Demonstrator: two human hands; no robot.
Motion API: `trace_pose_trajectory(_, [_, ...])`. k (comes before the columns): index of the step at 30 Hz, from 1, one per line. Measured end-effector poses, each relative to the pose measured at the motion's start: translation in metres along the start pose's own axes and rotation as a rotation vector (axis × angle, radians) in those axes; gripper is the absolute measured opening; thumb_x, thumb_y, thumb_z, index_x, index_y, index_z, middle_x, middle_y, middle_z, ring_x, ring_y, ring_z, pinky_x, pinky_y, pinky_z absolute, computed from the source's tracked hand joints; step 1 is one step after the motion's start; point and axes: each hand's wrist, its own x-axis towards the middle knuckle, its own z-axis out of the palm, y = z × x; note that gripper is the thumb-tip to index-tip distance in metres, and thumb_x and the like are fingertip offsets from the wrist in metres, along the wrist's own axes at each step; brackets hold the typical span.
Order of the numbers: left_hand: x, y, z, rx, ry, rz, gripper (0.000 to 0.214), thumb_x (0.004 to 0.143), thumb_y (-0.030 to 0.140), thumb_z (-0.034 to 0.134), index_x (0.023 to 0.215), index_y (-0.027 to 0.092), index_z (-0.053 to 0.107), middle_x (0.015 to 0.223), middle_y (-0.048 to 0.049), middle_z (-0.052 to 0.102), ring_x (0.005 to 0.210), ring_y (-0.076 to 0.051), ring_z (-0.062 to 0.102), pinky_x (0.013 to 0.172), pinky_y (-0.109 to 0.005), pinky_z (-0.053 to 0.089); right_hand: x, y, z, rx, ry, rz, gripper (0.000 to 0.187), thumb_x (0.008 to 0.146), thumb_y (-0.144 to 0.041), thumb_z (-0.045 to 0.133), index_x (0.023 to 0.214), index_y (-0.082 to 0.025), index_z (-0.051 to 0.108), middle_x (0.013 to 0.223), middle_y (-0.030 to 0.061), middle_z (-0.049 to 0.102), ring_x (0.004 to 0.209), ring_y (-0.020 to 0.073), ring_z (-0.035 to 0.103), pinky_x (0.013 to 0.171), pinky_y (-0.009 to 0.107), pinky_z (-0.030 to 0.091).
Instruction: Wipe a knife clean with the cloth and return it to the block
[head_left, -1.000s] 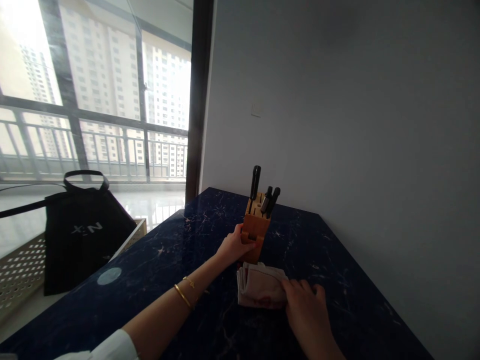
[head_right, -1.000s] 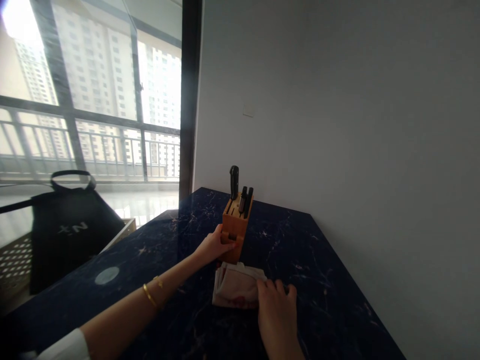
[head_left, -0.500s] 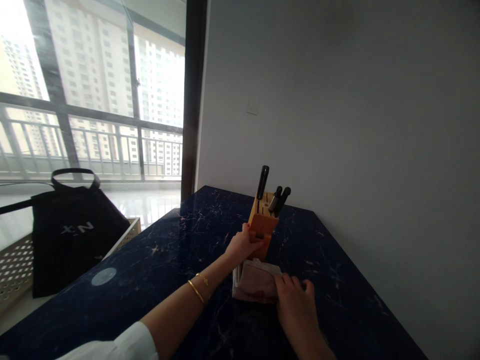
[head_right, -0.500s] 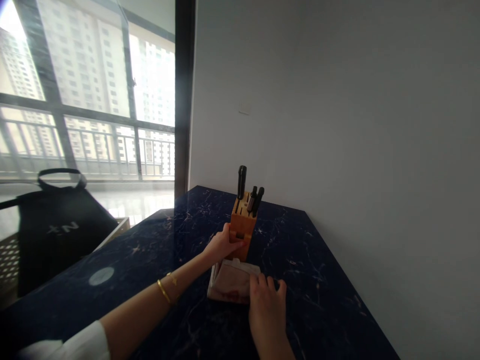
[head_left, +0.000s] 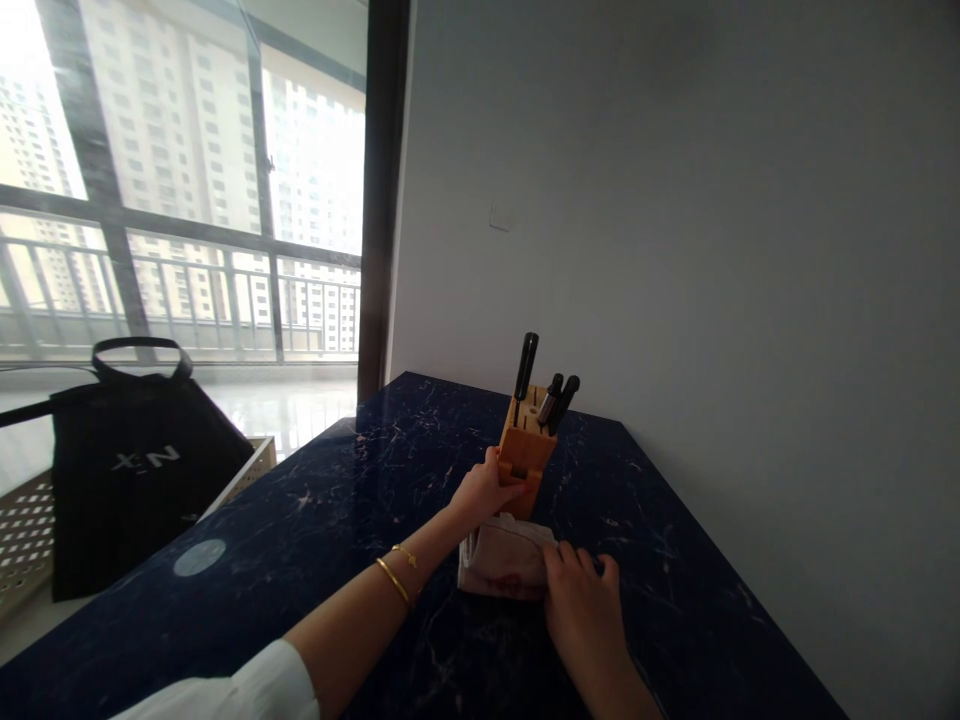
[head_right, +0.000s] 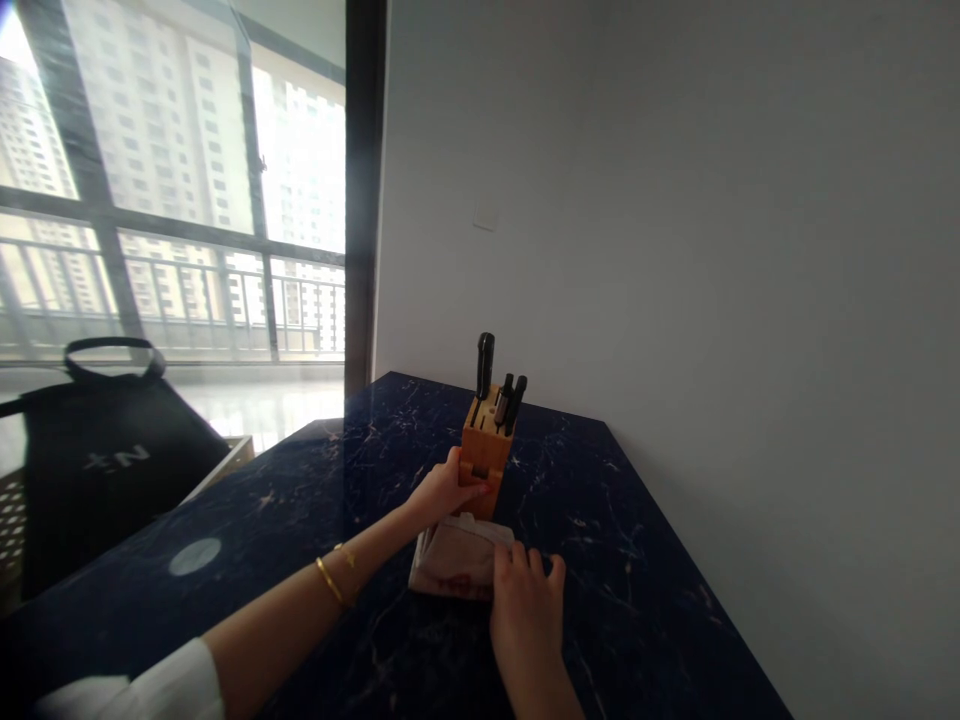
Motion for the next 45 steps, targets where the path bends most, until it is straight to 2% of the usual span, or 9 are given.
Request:
trace_pose_trajectory(8, [0.006,0.007,0.008,-0.016,-0.018,0.003,0.059,0.067,0.047,0.064,0.111,0.018,0.038,0.099,-0.0104,0.064,0.088,-0.025,0.061,0.065,-0.025,0.044,0.002,-0.001,0.003,-0.006,-0.017,0.018,0.035,0.074,-0.001,0.036,0.095,-0.020,0.057,0.088,0.0065,0.060,0.084,0.0215,0.054,0.082,0.040,0.024])
trace_pose_trajectory(20, [0.010,0.005,0.010,-0.024,-0.019,0.012,0.058,0.065,0.048,0.064,0.108,0.018,0.040,0.096,-0.0111,0.064,0.086,-0.026,0.062,0.063,-0.026,0.044,0.001,-0.006,0.004,-0.011,-0.018,0.020,0.037,0.074,0.001,0.034,0.097,-0.016,0.058,0.090,0.0094,0.059,0.084,0.0225,0.053,0.084,0.041,0.025])
trace_pose_trajectory(28, [0.006,0.009,0.009,-0.066,-0.016,0.031,0.056,0.066,0.044,0.065,0.109,0.018,0.040,0.099,-0.0105,0.064,0.088,-0.025,0.062,0.065,-0.025,0.044,0.001,-0.008,0.005,-0.007,-0.007,0.023,0.037,0.074,0.001,0.034,0.098,-0.017,0.057,0.090,0.0099,0.059,0.085,0.0226,0.053,0.085,0.042,0.026])
trace_pose_trajectory(34, [0.007,0.015,0.010,-0.104,-0.034,-0.004,0.055,0.066,0.039,0.067,0.110,0.018,0.039,0.100,-0.0102,0.065,0.091,-0.024,0.061,0.070,-0.025,0.045,0.002,-0.017,0.008,-0.011,0.014,0.023,0.035,0.075,-0.001,0.035,0.095,-0.017,0.058,0.089,0.0099,0.059,0.084,0.0230,0.053,0.087,0.044,0.025])
trace_pose_trajectory(45, [0.007,0.021,0.015,-0.151,-0.055,-0.011,0.058,0.066,0.038,0.067,0.113,0.016,0.039,0.102,-0.0118,0.064,0.093,-0.024,0.061,0.073,-0.026,0.046,0.001,-0.020,0.005,0.004,0.016,0.034,0.032,0.075,-0.004,0.038,0.096,-0.017,0.058,0.089,0.0088,0.059,0.085,0.0227,0.052,0.089,0.046,0.022])
